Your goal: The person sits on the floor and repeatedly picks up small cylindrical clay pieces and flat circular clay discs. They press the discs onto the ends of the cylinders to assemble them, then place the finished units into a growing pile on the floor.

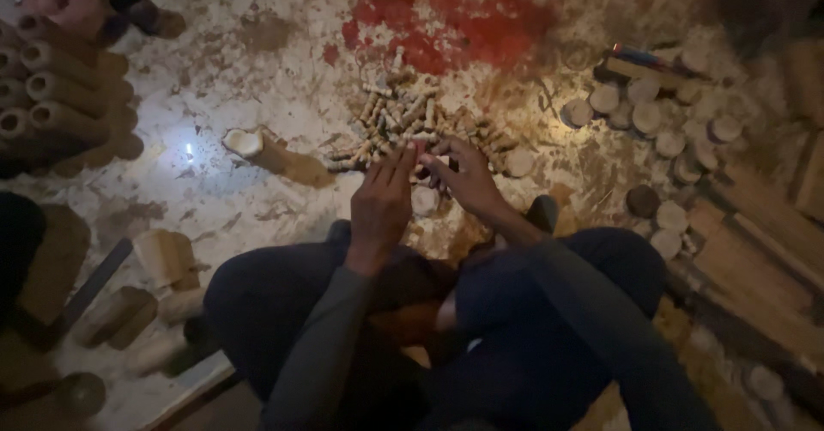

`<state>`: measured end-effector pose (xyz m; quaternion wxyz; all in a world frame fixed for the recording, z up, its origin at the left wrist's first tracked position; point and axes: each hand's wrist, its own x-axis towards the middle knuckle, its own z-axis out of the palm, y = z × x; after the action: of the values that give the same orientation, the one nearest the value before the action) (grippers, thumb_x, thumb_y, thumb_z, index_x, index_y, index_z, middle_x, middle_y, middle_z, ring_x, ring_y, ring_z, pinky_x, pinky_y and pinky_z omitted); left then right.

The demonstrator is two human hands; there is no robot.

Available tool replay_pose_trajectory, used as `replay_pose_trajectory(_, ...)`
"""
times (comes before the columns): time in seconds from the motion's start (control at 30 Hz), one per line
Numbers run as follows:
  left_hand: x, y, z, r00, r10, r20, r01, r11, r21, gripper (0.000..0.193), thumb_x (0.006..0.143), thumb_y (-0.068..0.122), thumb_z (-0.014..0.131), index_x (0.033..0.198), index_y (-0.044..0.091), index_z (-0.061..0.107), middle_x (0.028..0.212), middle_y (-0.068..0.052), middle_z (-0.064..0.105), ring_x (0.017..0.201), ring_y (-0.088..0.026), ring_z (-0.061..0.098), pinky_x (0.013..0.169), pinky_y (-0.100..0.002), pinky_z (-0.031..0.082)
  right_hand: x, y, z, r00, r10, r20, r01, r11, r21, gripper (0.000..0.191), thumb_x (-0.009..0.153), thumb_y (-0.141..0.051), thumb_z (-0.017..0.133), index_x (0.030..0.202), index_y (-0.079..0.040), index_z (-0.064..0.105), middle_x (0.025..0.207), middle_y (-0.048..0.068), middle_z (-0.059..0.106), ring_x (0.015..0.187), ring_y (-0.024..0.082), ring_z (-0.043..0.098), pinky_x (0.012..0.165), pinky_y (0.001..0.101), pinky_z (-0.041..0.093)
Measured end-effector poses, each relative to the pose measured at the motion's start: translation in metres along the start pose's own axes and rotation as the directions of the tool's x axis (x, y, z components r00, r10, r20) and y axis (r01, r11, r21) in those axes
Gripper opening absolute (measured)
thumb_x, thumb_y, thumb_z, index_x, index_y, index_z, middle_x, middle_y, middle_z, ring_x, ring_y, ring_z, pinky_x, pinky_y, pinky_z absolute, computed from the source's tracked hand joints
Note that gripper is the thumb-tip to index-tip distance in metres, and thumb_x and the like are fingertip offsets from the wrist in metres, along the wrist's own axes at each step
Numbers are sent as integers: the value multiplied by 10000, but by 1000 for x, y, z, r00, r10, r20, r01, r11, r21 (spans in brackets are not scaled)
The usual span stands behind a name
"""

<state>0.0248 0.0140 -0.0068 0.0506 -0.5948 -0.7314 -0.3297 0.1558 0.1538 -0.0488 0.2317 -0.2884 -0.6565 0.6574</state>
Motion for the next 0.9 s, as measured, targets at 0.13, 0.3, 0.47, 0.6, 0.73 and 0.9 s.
replay_pose_trajectory(0.13, -4, -1, 1, 998, 60, -24, -60, 998, 30, 495, 999, 24, 600, 1492, 43, 554, 1406, -161, 636, 1234, -338, 636, 999, -411, 544, 6, 9, -4, 999, 32, 42, -37, 991, 130, 185, 1054, -251, 638, 1017, -71, 624, 834, 27, 686, 663, 88, 646, 583, 256, 521)
replay_pose_trajectory(0.3, -1, 1, -2, 994, 111, -13, -112, 987, -116, 469, 1035, 69, 602, 1496, 30, 527, 1438, -152, 605, 1257, -337, 629, 1021, -397, 528, 2, 7, -10, 980, 192, 49, -198, 967, 162, 219, 1065, -279, 589, 979, -81, 622, 763, 32, 678, 616, 104, 634, 549, 262, 518)
replay_pose_trajectory(0.47, 1, -2, -4, 992, 115, 56, -113, 993, -37, 492, 944, 11, 602, 1433, 43, 569, 1388, -133, 654, 1135, -302, 667, 941, -384, 563, -1, -9, -15, 983, 68, 169, -69, 998, 1, 220, 1059, -261, 635, 987, -55, 612, 765, 36, 666, 639, 111, 639, 555, 273, 504)
replay_pose_trajectory(0.6, -4, -2, -2, 995, 94, 35, -95, 995, 40, 469, 943, -12, 601, 1409, 42, 600, 1325, -126, 680, 1106, -289, 680, 879, -364, 573, 1, -22, -27, 928, 188, 320, -126, 971, -204, 252, 1032, -302, 596, 1076, -69, 682, 734, 52, 725, 624, 124, 717, 585, 276, 576)
replay_pose_trajectory(0.73, -7, -1, 2, 988, 149, 37, -151, 986, 66, 440, 927, 11, 601, 1367, 19, 619, 1245, -136, 694, 1033, -298, 678, 826, -377, 578, -2, -24, -29, 959, 55, 278, 62, 916, -395, 272, 1040, -279, 643, 1117, -30, 720, 809, 104, 736, 694, 174, 721, 637, 328, 577)
replay_pose_trajectory(0.9, -10, -4, 5, 983, -24, 182, 49, 990, -136, 244, 989, 153, 668, 1226, 99, 688, 1056, -91, 720, 943, -297, 684, 769, -421, 563, -10, -24, -22, 818, -381, 431, 570, 634, -523, 296, 1053, -253, 612, 1234, -35, 698, 1046, 175, 758, 916, 303, 710, 792, 413, 550)
